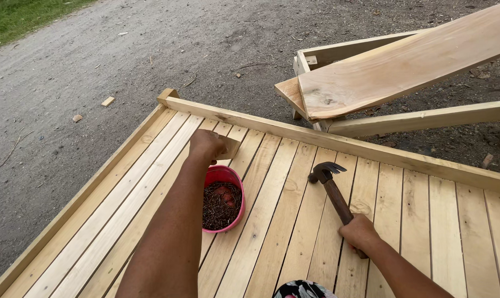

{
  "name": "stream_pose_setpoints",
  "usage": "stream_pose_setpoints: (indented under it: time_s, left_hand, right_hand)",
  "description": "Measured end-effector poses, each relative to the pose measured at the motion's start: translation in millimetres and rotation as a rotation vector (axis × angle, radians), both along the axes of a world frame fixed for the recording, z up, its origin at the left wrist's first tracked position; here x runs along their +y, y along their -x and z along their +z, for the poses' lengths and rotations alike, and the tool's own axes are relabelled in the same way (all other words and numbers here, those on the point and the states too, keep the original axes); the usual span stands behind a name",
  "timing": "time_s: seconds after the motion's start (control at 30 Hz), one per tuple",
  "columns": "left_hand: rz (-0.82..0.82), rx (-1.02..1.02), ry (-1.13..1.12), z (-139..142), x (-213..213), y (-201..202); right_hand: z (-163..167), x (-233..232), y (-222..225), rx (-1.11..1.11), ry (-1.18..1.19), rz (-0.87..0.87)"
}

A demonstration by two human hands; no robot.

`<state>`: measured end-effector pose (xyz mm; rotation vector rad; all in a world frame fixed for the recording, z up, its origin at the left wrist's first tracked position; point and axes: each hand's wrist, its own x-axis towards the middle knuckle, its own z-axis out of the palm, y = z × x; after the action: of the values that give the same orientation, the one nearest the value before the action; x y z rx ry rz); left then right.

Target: The person hammers nails into a slatted wooden panel, taking nails from a pink bucket and driving them with a claw hammer. The person then uses a yellow-handled file to file the edge of a small wood block and the panel surface, working while seated on the ground.

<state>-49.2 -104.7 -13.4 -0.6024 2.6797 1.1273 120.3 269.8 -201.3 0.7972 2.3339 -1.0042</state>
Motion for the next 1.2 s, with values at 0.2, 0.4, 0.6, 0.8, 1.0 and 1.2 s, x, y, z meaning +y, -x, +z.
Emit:
stream_pose_setpoints:
  time_s: [0.2, 0.4, 0.6, 0.8, 1.0, 1.2]
  left_hand:
    - [-0.096, 0.055, -0.140, 108.5, 18.0, 16.1]
    - [-0.083, 0.121, -0.425, 83.9, 82.5, 0.3]
    - [-0.035, 0.058, -0.428, 3.9, 115.5, -21.4]
    - [-0.030, -0.003, -0.357, -6.6, 117.8, -11.6]
    - [-0.041, -0.027, -0.319, 3.0, 113.9, -20.7]
    - [-0.076, 0.251, -0.233, 2.2, 132.3, -22.6]
  right_hand:
    - [-2.4, 6.2, -2.9, -0.027, 0.044, -0.001]
    - [1.4, 7.9, -8.2, 0.010, 0.072, -0.010]
    - [1.1, 12.9, -11.4, -0.034, 0.071, 0.012]
    - [8.1, 13.2, -11.6, -0.043, 0.083, -0.005]
    - [12.1, 10.9, -13.4, -0.060, 0.078, -0.010]
    - [10.2, 5.0, -15.0, -0.011, 0.064, 0.003]
